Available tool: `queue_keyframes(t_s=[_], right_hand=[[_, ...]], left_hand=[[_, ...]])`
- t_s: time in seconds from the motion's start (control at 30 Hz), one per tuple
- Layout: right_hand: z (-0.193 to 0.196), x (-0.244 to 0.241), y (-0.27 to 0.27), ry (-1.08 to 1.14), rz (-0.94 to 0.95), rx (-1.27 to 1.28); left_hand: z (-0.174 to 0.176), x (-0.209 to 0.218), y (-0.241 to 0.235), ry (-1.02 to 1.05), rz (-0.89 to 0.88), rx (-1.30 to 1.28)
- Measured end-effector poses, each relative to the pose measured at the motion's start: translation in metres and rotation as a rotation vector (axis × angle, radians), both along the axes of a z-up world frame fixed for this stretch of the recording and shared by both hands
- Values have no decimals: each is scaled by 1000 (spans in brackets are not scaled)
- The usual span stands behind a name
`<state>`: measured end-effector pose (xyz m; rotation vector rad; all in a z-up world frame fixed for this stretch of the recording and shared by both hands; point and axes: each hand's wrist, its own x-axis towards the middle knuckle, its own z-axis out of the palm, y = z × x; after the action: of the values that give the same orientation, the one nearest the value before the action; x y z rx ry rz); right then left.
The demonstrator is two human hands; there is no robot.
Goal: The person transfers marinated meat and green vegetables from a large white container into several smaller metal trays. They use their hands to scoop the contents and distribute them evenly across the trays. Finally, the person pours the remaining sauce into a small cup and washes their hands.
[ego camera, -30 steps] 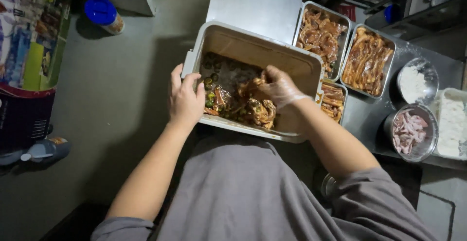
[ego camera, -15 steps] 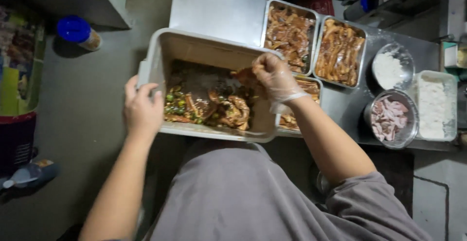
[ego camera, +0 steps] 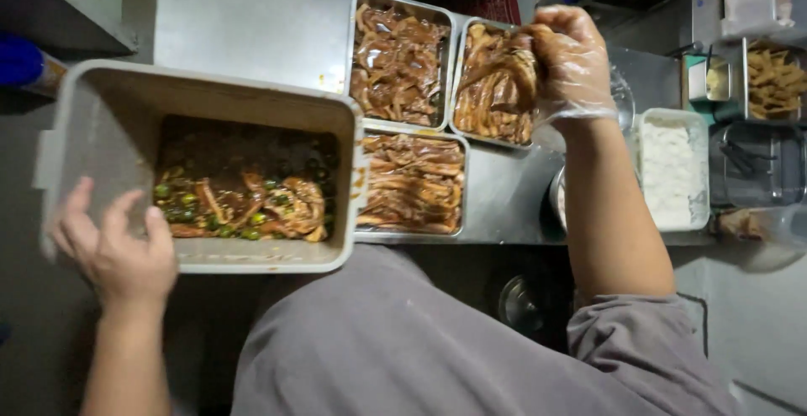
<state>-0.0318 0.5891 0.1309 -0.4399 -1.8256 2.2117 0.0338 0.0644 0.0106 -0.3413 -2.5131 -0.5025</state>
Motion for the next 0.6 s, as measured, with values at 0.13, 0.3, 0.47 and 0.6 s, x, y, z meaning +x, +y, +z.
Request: queue_keyframes(t_s=[0.13, 0.3, 0.47, 0.6], right_hand=[[-57, -20, 91, -162, -211, 151], [-154, -53, 188, -220, -303, 120], [-186, -63, 228, -220, -433, 123], [-223, -40, 204, -153, -492, -111]], left_hand=[[-9, 20, 51, -146, -12, 115], [-29, 24, 70, -187, 73, -22], [-49, 29, 61, -192, 171, -248], [-51, 30, 59, -217, 185, -274]])
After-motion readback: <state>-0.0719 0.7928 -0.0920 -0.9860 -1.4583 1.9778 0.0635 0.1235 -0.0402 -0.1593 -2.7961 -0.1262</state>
